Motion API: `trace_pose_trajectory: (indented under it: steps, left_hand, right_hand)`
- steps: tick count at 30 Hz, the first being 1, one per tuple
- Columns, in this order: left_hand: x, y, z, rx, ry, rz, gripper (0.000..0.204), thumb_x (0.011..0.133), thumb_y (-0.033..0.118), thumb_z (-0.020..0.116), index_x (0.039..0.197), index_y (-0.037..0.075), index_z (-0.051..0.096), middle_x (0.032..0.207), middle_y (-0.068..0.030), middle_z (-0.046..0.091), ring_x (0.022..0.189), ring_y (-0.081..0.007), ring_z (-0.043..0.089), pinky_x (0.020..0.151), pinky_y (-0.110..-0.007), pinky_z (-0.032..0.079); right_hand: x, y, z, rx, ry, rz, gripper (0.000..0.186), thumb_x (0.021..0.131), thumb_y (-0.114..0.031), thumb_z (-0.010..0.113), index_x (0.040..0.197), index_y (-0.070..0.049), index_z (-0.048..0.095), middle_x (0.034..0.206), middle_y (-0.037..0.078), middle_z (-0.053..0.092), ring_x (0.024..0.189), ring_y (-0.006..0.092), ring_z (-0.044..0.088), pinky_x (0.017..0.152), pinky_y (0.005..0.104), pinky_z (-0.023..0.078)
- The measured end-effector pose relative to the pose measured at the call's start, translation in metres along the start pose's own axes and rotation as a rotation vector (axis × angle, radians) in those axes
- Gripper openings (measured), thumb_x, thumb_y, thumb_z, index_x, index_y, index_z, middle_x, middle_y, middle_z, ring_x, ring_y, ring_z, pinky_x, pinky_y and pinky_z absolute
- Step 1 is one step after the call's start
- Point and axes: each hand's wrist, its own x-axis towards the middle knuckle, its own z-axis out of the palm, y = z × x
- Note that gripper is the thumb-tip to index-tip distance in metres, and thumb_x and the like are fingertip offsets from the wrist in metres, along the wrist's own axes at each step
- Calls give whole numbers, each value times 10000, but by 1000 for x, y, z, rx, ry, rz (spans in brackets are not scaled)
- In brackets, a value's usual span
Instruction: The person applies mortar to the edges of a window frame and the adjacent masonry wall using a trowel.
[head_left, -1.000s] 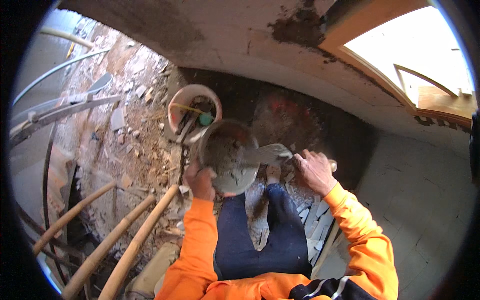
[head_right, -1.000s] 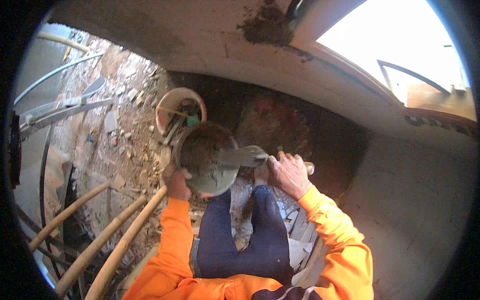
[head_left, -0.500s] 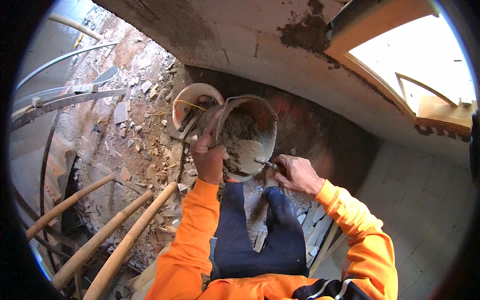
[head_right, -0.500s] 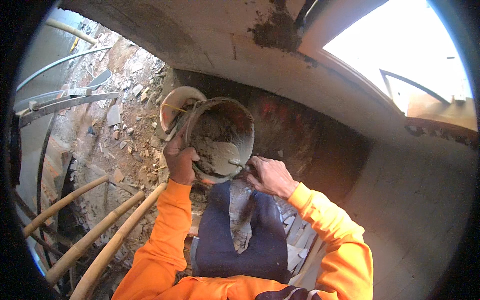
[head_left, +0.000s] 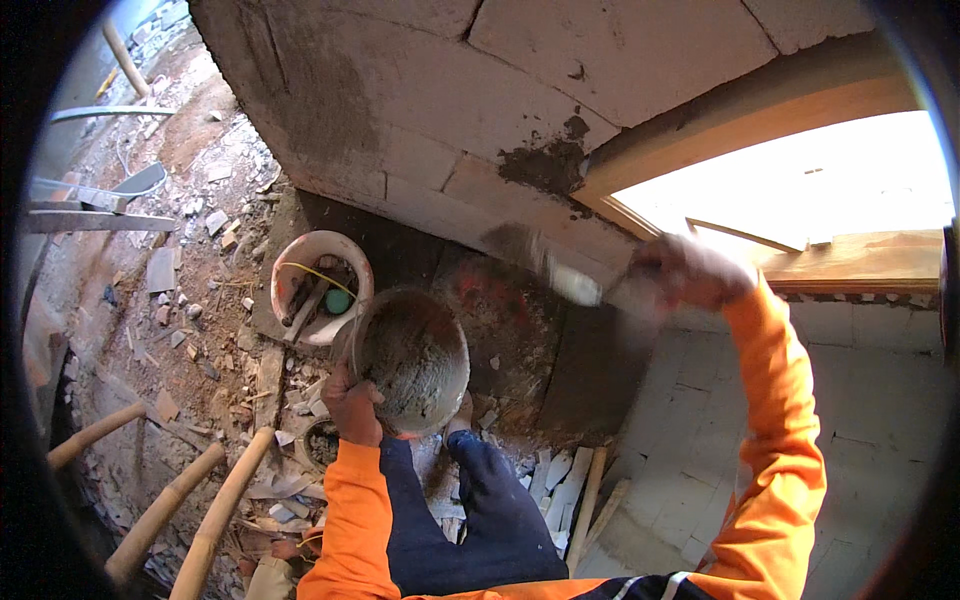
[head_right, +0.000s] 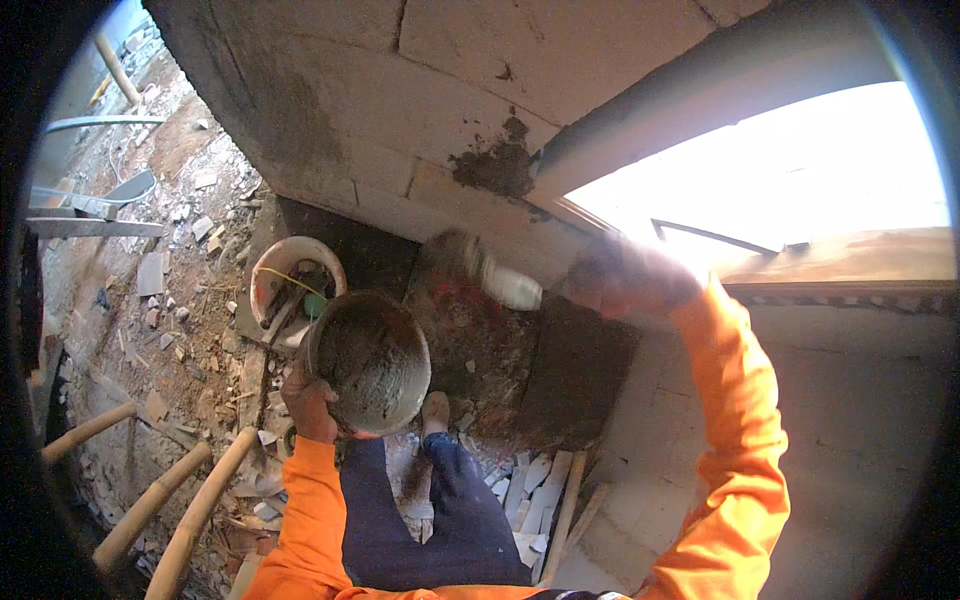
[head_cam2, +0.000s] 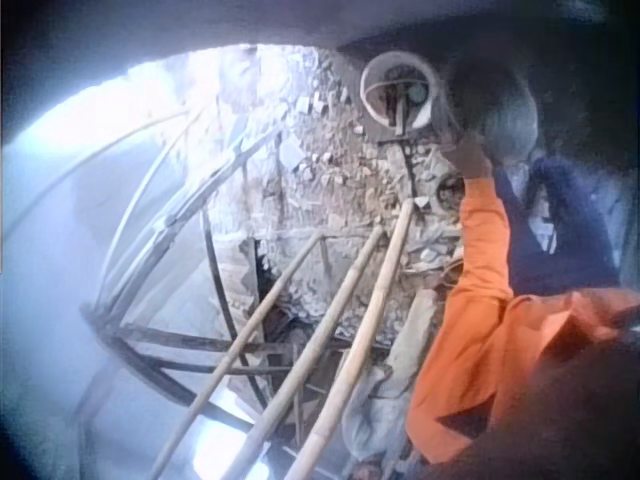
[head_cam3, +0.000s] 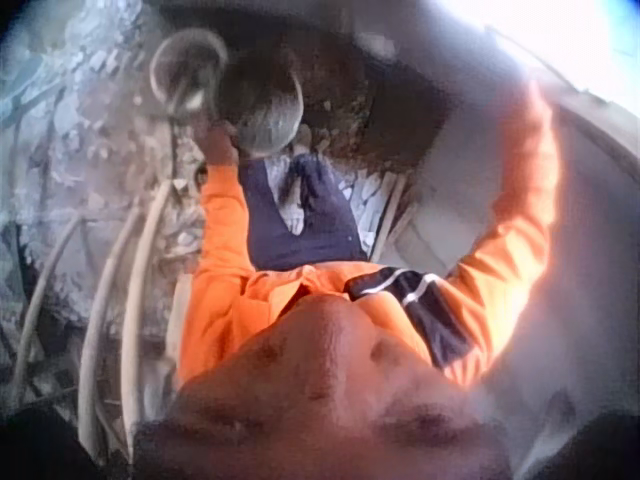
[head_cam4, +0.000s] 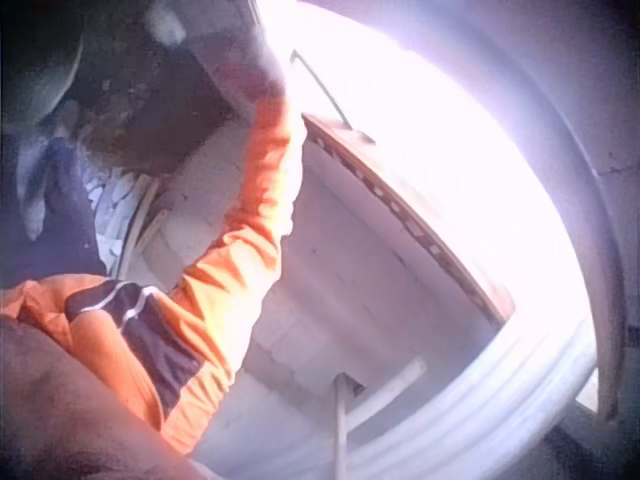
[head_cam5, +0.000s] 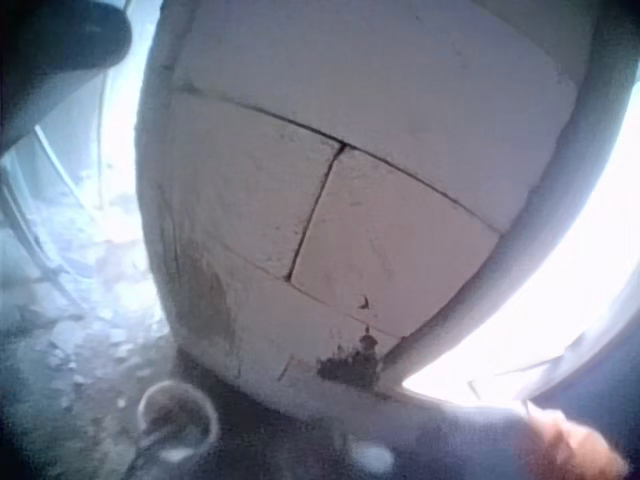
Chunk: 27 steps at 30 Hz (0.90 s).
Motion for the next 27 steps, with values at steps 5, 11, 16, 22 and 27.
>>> trace_pose_trajectory:
  steps: [5, 11, 16, 22, 27]
  left_hand:
    - [-4, 4, -35, 98, 22, -93, 698, 611, -118, 420, 1294, -62, 552, 1174, -88, 654, 965, -129, 638, 742, -209, 494]
    - [-4, 5, -57, 141, 36, -105, 696, 616, -131, 426, 1294, -45, 558, 1168, -82, 662, 949, -123, 648, 687, -192, 487]
    - [6, -3, -70, 145, 13, -163, 696, 616, -134, 428, 1296, -48, 552, 1149, -77, 669, 920, -122, 650, 672, -191, 491]
    - [18, 2, -21, -10, -17, -87, 672, 636, -137, 431, 1293, -57, 548, 1129, -80, 668, 891, -111, 643, 643, -198, 495]
    - [36, -34, 8, -3, 21, -114, 608, 593, -79, 464, 1181, -35, 614, 1025, -50, 668, 827, -131, 617, 655, -224, 482]
  right_hand:
    - [36, 23, -35, 320, 181, 478, 258, 869, -188, 607, 713, 16, 588, 615, 68, 585, 480, 141, 574, 443, 296, 480]
    - [21, -1, -9, 22, 309, 297, 271, 875, -218, 608, 737, 16, 619, 559, 71, 551, 459, 138, 533, 438, 309, 435]
    - [0, 21, 30, -147, 571, 223, 232, 865, -197, 650, 847, 34, 640, 663, 98, 559, 613, 176, 546, 589, 346, 458]
    - [-15, 9, 62, -54, 651, 276, 175, 818, -122, 667, 936, -18, 590, 867, 170, 615, 798, 339, 631, 694, 404, 514]
    - [-26, -3, 108, -128, 838, 132, 196, 806, -91, 647, 983, -76, 564, 899, 122, 587, 804, 318, 620, 674, 395, 523]
